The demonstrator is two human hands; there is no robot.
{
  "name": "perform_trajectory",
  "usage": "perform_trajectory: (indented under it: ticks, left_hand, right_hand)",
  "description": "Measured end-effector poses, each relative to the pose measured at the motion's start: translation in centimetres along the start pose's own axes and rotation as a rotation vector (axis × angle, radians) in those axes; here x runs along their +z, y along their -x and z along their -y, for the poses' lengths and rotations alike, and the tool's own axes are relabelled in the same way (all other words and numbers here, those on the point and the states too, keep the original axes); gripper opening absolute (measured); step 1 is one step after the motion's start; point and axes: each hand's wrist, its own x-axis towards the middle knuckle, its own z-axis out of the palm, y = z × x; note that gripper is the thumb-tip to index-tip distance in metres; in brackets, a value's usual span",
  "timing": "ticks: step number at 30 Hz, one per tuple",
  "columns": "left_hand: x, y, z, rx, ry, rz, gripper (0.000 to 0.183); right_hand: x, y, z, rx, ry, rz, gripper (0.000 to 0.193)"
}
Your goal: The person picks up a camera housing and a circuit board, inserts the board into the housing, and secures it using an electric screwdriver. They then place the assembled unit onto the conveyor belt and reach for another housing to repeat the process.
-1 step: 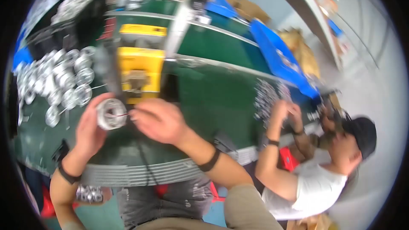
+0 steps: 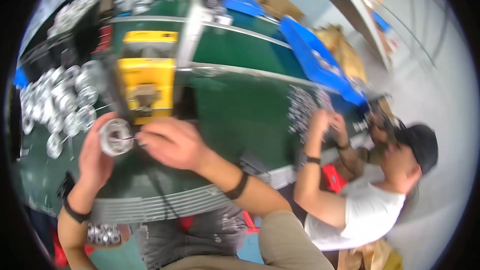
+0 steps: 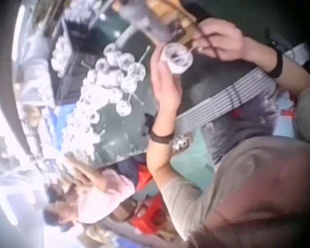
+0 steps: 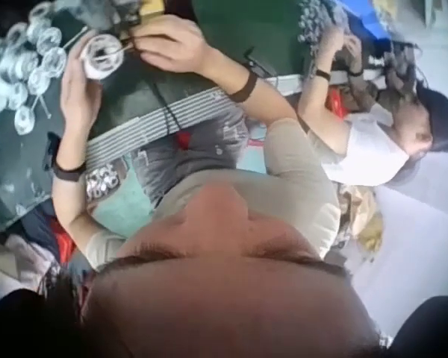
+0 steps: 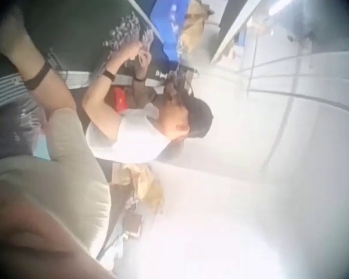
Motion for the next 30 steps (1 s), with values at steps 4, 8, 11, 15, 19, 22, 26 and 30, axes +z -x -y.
perform_trajectory:
  ticks: [4, 8, 11, 15, 19, 22, 26, 30]
  left_hand:
    - [-1.1, 1.1, -0.3, 0.075, -0.144, -0.039, 0.065]
    - [-0.5, 0.4, 1.0, 0.086, -0.234, 0.067, 0.062]
    - [-0.1, 0.9, 0.5, -0.023, -0.243, 0.159, 0.055]
    - [0.3, 2.2, 0.5, 0.032, -0.17, 0.123, 0.055]
    - [2.7, 0.5, 0.7, -0.051, -0.146, 0.192, 0.05]
    - [2.2, 0.8, 0.4, -0.095, -0.074, 0.157, 0.046]
    - [2.0, 1.1, 0.4, -0.152, -0.069, 0.143, 0.045]
    - [2.2, 0.9, 0.2, -0.153, -0.037, 0.164, 0.045]
  right_hand:
    - [0.2, -0.9, 1.6, 0.409, -0.529, 0.02, 0.025]
    - [-0.8, -0.6, 3.2, 0.849, -1.049, 0.045, 0.023]
    - [0.0, -0.9, 3.9, 0.998, -1.202, -0.011, 0.021]
    - [0.6, -1.5, 4.9, 0.798, -0.875, -0.011, 0.019]
    - [-0.7, -0.7, 4.8, 0.795, -0.525, 0.053, 0.02]
    - [0.1, -0.9, 4.5, 0.706, -0.459, 0.01, 0.021]
    - [0.5, -0.6, 4.4, 0.745, -0.523, 0.016, 0.022]
    - [0.5, -0.8, 4.2, 0.559, -0.372, 0.017, 0.025]
